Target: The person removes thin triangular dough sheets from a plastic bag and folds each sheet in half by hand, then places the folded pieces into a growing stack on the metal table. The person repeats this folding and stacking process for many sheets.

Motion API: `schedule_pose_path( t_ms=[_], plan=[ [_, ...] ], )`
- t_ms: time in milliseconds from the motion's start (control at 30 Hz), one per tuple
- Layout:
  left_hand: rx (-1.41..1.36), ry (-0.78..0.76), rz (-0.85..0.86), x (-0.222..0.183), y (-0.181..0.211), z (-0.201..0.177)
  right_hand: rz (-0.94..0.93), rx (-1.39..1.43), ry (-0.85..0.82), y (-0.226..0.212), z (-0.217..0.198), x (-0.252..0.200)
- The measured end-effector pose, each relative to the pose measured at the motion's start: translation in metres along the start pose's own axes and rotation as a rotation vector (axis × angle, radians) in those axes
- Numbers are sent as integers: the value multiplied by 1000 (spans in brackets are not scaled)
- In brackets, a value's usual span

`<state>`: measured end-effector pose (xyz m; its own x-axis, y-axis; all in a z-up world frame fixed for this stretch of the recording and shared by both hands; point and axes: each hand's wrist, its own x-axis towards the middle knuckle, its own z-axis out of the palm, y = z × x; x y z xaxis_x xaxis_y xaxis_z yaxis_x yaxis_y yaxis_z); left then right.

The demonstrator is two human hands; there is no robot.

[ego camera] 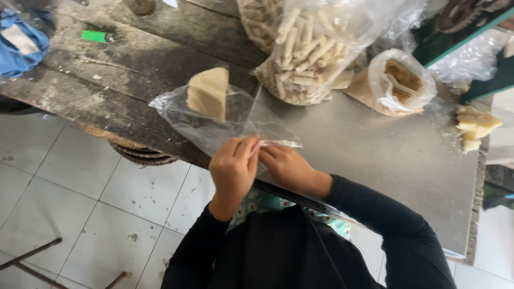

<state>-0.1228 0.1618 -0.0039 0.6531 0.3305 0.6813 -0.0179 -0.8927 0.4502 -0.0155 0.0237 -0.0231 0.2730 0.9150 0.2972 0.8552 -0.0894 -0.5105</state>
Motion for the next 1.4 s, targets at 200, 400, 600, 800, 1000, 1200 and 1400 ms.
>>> schedule_pose_path(
  t_ms=[200,400,600,800,1000,1200,1400],
  plan=[
    [-20,34,178,15,3,-1,-126,-101,244,51,52,108],
    [-74,-26,210,11,8,-8,-17,149,135,78,40,164],
    [-124,-47,216,15,1,-2,-239,55,42,74,14,164],
    [-149,-57,215,18,-2,5,-186,21,-37,77,9,168],
    [-161,-59,224,20,1,8,-183,-131,12,87,27,164],
    [-262,-91,218,23,1,5,-196,-109,32,93,27,162],
    [-231,222,-35,40,-74,3,31,-55,41,79,38,168]
  ],
)
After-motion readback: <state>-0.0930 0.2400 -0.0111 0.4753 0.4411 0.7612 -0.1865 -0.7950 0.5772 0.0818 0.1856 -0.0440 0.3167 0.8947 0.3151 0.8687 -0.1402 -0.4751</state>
